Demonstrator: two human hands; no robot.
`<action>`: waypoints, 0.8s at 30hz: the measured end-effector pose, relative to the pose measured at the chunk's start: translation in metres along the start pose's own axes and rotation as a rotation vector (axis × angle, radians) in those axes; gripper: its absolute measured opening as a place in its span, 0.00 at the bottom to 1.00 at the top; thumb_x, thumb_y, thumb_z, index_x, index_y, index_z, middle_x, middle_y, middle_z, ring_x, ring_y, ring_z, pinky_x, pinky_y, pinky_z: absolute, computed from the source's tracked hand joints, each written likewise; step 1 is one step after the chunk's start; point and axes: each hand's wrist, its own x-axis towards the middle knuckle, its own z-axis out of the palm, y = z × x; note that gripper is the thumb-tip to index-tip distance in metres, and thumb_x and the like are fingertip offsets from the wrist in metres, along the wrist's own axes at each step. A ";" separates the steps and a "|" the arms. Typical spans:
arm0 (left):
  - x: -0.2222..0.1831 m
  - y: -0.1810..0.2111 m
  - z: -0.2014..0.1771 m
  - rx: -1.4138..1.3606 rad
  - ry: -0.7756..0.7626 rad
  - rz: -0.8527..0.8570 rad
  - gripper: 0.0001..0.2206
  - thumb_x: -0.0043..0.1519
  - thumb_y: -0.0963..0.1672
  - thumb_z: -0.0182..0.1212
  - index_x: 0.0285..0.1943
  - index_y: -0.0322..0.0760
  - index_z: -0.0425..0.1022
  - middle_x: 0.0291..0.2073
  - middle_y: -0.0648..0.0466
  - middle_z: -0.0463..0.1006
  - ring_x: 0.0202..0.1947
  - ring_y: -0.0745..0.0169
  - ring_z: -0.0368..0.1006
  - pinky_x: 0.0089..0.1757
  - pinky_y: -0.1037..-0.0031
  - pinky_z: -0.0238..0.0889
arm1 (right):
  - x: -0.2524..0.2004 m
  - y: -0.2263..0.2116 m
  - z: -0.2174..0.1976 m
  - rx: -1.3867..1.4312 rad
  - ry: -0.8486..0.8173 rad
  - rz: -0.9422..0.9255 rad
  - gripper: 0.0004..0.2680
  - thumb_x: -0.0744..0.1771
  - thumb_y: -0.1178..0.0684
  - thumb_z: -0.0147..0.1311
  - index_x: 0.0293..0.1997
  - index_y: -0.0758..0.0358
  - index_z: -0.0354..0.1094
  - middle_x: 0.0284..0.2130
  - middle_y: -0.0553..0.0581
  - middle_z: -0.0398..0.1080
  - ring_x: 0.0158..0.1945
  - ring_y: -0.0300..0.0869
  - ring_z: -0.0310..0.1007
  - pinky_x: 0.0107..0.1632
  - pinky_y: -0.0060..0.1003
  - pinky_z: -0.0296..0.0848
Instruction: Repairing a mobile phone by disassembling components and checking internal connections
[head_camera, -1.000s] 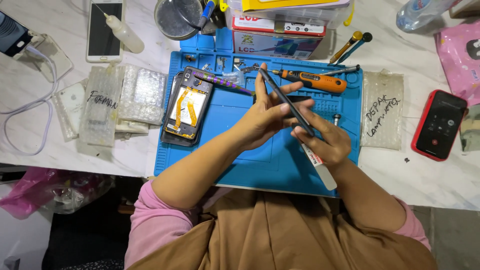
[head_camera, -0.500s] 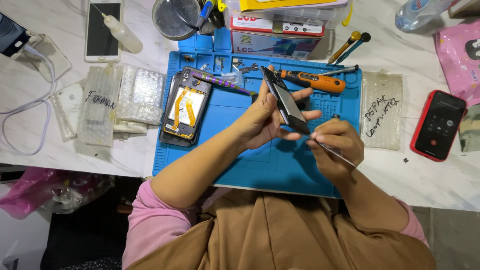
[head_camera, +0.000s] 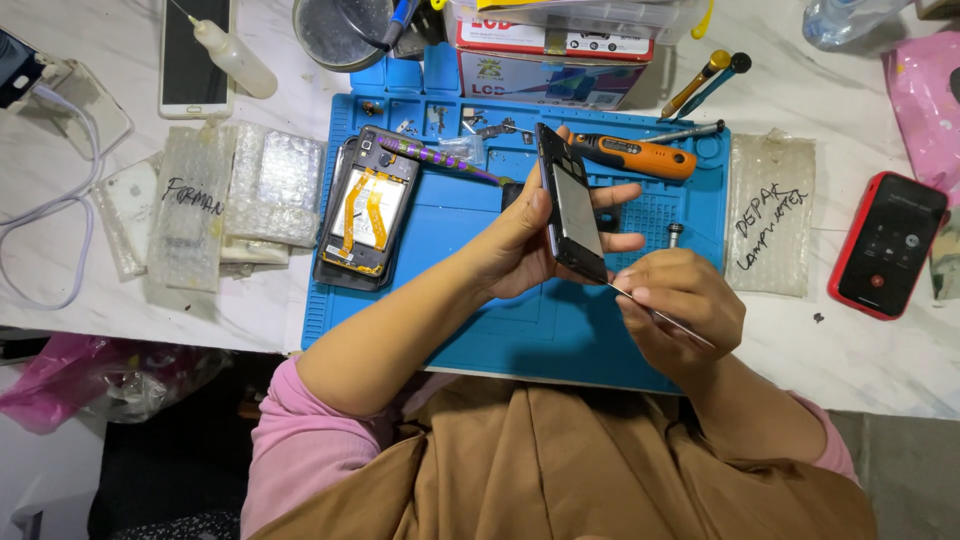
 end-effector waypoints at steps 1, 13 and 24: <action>0.000 0.002 0.004 -0.001 0.000 -0.004 0.45 0.65 0.54 0.59 0.83 0.64 0.25 0.74 0.25 0.49 0.61 0.17 0.64 0.46 0.35 0.73 | 0.004 -0.003 0.001 -0.002 0.002 0.002 0.06 0.62 0.68 0.67 0.36 0.75 0.72 0.32 0.73 0.77 0.30 0.57 0.78 0.31 0.44 0.76; 0.000 0.007 0.009 -0.020 -0.023 0.023 0.48 0.61 0.52 0.65 0.83 0.62 0.28 0.73 0.24 0.50 0.60 0.16 0.66 0.45 0.34 0.74 | 0.015 -0.014 -0.002 -0.054 -0.084 0.020 0.04 0.64 0.69 0.64 0.38 0.71 0.76 0.32 0.69 0.78 0.27 0.53 0.75 0.29 0.42 0.72; 0.003 0.005 0.004 -0.015 -0.065 0.042 0.51 0.58 0.51 0.71 0.83 0.60 0.31 0.68 0.21 0.58 0.56 0.16 0.71 0.44 0.31 0.74 | 0.018 -0.012 -0.004 0.003 -0.131 0.034 0.04 0.64 0.67 0.62 0.39 0.69 0.78 0.30 0.64 0.78 0.25 0.49 0.73 0.29 0.40 0.71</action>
